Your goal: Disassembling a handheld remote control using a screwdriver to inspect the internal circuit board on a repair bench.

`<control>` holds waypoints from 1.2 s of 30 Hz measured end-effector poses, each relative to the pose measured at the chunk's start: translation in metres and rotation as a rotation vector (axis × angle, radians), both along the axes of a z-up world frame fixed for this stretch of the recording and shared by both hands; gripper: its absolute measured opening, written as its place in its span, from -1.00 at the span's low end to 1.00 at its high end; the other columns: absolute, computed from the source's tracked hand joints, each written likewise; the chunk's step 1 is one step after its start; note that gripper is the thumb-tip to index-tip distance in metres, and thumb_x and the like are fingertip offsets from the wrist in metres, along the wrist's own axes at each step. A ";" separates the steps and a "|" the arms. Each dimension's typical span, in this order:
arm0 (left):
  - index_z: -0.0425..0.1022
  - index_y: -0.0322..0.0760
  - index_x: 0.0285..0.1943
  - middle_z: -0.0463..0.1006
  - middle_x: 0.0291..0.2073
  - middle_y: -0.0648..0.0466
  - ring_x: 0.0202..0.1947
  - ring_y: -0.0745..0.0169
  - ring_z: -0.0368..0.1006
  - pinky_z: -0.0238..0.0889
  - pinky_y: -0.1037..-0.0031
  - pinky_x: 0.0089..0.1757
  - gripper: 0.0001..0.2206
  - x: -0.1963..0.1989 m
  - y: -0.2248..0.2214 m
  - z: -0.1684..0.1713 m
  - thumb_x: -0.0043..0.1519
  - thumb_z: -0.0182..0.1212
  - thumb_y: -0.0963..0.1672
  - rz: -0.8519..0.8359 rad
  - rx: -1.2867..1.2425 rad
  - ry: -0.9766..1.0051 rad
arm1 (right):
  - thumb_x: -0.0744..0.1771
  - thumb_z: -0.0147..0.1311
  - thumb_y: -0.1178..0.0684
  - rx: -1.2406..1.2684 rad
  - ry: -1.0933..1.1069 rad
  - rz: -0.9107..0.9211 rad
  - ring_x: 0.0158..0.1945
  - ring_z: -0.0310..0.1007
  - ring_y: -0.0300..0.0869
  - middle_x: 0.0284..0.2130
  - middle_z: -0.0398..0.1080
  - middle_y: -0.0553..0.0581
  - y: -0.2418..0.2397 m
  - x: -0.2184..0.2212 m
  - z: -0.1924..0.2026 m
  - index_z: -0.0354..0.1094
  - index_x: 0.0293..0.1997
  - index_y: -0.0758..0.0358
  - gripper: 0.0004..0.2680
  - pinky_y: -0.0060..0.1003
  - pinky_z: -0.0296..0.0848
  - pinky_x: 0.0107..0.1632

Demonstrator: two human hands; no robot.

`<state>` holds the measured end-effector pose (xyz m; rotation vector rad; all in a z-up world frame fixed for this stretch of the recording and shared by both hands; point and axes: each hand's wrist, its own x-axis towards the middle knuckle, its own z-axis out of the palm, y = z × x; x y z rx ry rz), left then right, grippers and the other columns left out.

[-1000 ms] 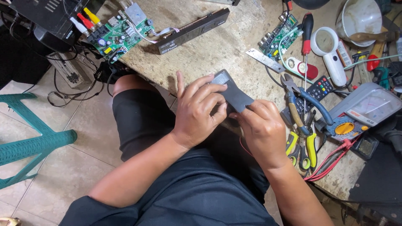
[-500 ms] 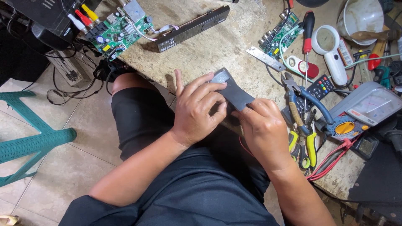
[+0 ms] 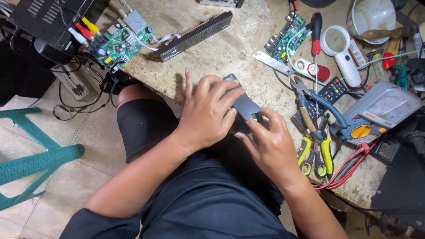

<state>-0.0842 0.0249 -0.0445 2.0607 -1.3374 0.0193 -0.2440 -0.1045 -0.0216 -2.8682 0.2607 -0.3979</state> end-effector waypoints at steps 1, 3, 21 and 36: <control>0.52 -0.08 0.23 0.50 0.11 0.08 0.20 -0.07 0.22 -0.48 -0.49 0.26 -0.61 -0.001 -0.001 0.000 0.18 0.17 -0.11 0.014 -0.002 0.015 | 0.31 0.30 -0.12 -0.001 -0.029 -0.002 0.05 0.47 0.18 -0.02 0.35 0.31 0.000 -0.001 -0.003 0.49 -0.04 0.25 -0.73 -0.02 0.51 0.03; 0.52 -0.05 0.23 0.49 0.10 0.12 0.19 -0.04 0.22 -0.47 -0.47 0.26 -0.60 -0.004 -0.003 -0.004 0.17 0.17 -0.11 0.040 -0.012 0.013 | 0.32 0.29 -0.10 -0.007 -0.068 -0.007 0.07 0.46 0.19 -0.02 0.35 0.31 0.005 -0.003 -0.010 0.49 -0.03 0.27 -0.73 -0.02 0.51 0.04; 0.29 0.05 0.42 0.41 0.27 0.03 0.19 -0.02 0.42 -0.06 -0.43 0.18 -0.26 0.009 -0.017 0.007 -0.09 0.22 0.03 0.071 0.353 -0.109 | 0.48 -0.11 0.04 0.070 -0.292 0.148 0.07 0.43 0.26 0.01 0.39 0.47 0.002 -0.010 -0.011 0.32 0.10 0.57 -0.73 0.16 0.37 0.32; 0.25 0.35 0.51 0.38 0.40 -0.02 0.46 -0.04 0.21 0.02 0.36 0.41 -0.11 0.097 -0.062 -0.086 -0.07 0.56 -0.12 0.170 0.848 0.476 | 0.50 -0.03 0.03 0.228 -0.385 -0.033 0.22 0.44 0.43 0.23 0.35 0.39 0.016 -0.019 -0.045 0.33 0.27 0.31 -0.77 0.33 0.47 0.14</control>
